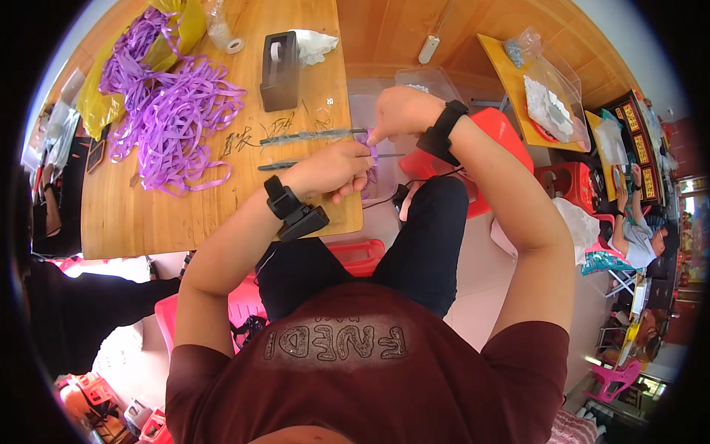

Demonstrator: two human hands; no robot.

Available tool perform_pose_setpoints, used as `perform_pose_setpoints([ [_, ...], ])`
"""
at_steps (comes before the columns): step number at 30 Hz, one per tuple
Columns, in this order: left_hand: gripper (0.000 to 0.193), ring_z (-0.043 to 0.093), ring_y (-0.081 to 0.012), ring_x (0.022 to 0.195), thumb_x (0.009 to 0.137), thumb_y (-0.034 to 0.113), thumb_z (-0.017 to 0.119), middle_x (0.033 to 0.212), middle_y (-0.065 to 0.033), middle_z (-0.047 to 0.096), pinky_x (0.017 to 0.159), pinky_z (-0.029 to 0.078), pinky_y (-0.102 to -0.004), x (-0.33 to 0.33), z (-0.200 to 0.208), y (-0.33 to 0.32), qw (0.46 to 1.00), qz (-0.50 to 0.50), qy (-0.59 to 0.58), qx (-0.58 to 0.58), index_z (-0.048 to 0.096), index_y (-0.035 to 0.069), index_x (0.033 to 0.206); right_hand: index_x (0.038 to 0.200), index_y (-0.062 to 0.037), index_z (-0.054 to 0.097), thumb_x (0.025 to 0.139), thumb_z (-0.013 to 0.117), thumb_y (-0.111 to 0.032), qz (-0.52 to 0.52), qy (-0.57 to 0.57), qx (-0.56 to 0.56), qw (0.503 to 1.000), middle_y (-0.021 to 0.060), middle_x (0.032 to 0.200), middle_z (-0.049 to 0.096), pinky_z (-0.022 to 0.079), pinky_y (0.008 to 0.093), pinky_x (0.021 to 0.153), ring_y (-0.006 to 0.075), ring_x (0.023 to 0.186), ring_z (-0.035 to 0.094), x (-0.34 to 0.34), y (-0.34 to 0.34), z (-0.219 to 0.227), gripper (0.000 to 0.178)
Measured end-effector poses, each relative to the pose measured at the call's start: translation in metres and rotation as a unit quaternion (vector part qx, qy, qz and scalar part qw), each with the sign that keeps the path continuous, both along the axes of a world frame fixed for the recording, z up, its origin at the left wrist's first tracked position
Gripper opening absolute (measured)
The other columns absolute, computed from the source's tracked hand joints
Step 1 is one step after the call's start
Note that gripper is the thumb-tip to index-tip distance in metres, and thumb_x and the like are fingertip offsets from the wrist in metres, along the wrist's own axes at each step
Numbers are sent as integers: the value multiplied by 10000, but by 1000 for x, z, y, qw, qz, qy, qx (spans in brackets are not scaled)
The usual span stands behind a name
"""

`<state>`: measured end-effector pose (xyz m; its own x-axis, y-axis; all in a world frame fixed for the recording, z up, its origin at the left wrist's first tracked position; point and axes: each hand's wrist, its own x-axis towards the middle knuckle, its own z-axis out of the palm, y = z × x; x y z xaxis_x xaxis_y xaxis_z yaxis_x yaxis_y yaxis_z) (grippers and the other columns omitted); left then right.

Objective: Attaching purple plastic strips to thin rods using a tape dispenser.

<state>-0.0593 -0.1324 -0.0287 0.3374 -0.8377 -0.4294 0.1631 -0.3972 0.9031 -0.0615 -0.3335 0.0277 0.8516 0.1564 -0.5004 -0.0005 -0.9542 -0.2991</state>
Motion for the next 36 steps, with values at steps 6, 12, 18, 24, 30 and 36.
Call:
perform_pose_setpoints([
  [6, 220, 496, -89, 442, 1004, 220, 483, 684, -36, 562, 360, 410, -262, -2, 3, 2, 1000, 1, 10, 5, 541, 9, 983, 758, -13, 691, 763, 780, -357, -6, -24, -127, 992, 132, 668, 675, 505, 364, 619, 275, 649, 654, -10, -6, 5, 355],
  [12, 214, 491, -92, 440, 1004, 215, 483, 685, -40, 559, 359, 411, -261, -2, 5, 4, 1000, -2, -7, 8, 535, 10, 973, 1022, -157, 718, 796, 649, -253, 105, -104, 13, 989, 122, 893, 709, 510, 449, 701, 328, 857, 662, -15, 9, 10, 255],
  [18, 206, 482, -93, 440, 1005, 211, 486, 692, -40, 552, 358, 413, -262, -2, 0, 0, 1000, 12, 6, 2, 530, 14, 967, 1007, -177, 720, 735, 584, -89, 258, -34, -144, 955, 103, 884, 711, 514, 467, 687, 343, 873, 662, -10, 30, 16, 317],
  [24, 200, 482, -78, 450, 1010, 219, 485, 693, -29, 548, 361, 406, -252, -1, -1, 1, 1000, -2, 7, 19, 536, 26, 993, 1029, -103, 659, 791, 579, -76, 30, -92, 179, 979, 34, 700, 596, 473, 286, 591, 111, 668, 586, -32, -52, -12, 252],
  [30, 213, 471, -64, 440, 1020, 221, 474, 683, -4, 540, 373, 400, -230, -2, 7, 2, 999, 8, 26, 33, 556, 28, 1057, 1254, -23, 583, 919, 620, -232, -310, 64, 540, 780, 88, 1094, 657, 507, 283, 804, 157, 956, 623, -75, -48, -94, 396],
  [36, 198, 472, -60, 442, 1017, 224, 483, 678, -1, 539, 369, 394, -229, -7, 16, 0, 999, 26, 40, 21, 545, 36, 1007, 1335, 33, 524, 973, 532, -292, -191, 120, 822, 523, 184, 1321, 579, 418, 446, 1057, 280, 1235, 547, -59, -20, -146, 486],
])
